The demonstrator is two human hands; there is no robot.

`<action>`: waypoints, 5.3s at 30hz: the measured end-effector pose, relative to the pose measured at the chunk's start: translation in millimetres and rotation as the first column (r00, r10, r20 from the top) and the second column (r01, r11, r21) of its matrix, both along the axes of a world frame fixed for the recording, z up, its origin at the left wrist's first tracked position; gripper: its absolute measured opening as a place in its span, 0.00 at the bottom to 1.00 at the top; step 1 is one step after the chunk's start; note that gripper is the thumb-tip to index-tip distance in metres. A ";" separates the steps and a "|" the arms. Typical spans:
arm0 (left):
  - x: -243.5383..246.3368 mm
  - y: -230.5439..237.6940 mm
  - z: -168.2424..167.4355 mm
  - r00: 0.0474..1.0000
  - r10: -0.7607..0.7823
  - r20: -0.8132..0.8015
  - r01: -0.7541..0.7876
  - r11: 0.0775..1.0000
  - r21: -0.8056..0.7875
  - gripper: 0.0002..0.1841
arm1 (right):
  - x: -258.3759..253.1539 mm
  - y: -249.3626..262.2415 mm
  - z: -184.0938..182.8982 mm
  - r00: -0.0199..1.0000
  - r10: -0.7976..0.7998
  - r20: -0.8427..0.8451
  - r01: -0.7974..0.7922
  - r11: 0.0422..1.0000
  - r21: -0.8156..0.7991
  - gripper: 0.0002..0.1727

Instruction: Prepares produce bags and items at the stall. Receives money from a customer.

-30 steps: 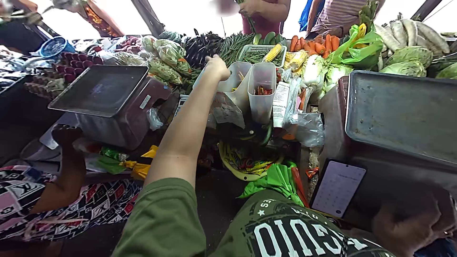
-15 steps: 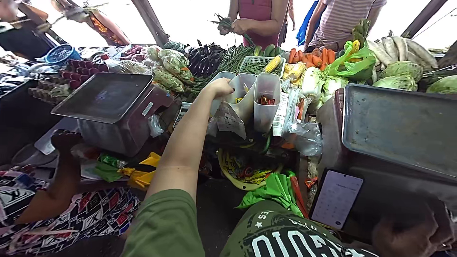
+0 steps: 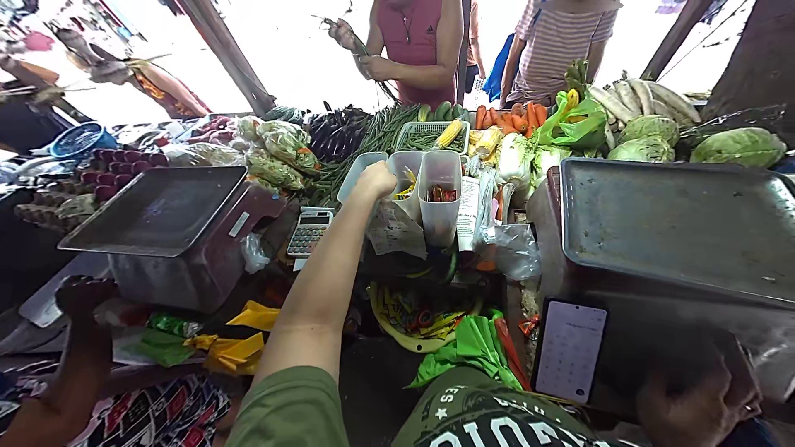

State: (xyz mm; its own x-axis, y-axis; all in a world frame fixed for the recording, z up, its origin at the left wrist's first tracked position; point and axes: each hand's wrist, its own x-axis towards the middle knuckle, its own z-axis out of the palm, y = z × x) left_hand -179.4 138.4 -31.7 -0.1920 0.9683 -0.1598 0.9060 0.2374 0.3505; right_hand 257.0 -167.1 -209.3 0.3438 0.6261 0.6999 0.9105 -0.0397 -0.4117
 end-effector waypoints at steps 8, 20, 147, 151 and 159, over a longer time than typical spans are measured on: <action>-2.2 -4.2 -2.9 0.998 -0.029 0.059 0.027 0.999 0.039 0.27 | -0.2 0.0 1.4 1.000 -0.001 0.015 0.001 1.000 0.017 0.35; -0.4 -7.8 -1.3 0.995 -0.024 0.100 0.020 0.999 0.039 0.33 | 0.2 1.1 0.4 1.000 -0.012 0.012 0.012 1.000 0.022 0.36; -2.3 -5.2 -5.9 0.997 -0.020 0.078 0.015 0.998 0.060 0.30 | -1.9 2.8 -2.1 1.000 -0.017 0.011 0.016 0.999 0.048 0.36; -1.9 -5.4 -5.7 0.997 -0.024 0.074 0.020 0.998 0.055 0.29 | -1.1 2.5 -1.6 1.000 -0.012 0.015 0.011 0.999 0.043 0.36; -1.4 -5.8 -5.2 0.996 -0.020 0.083 0.016 0.998 0.054 0.30 | -0.6 2.8 -3.7 1.000 -0.018 0.009 0.017 0.999 0.042 0.36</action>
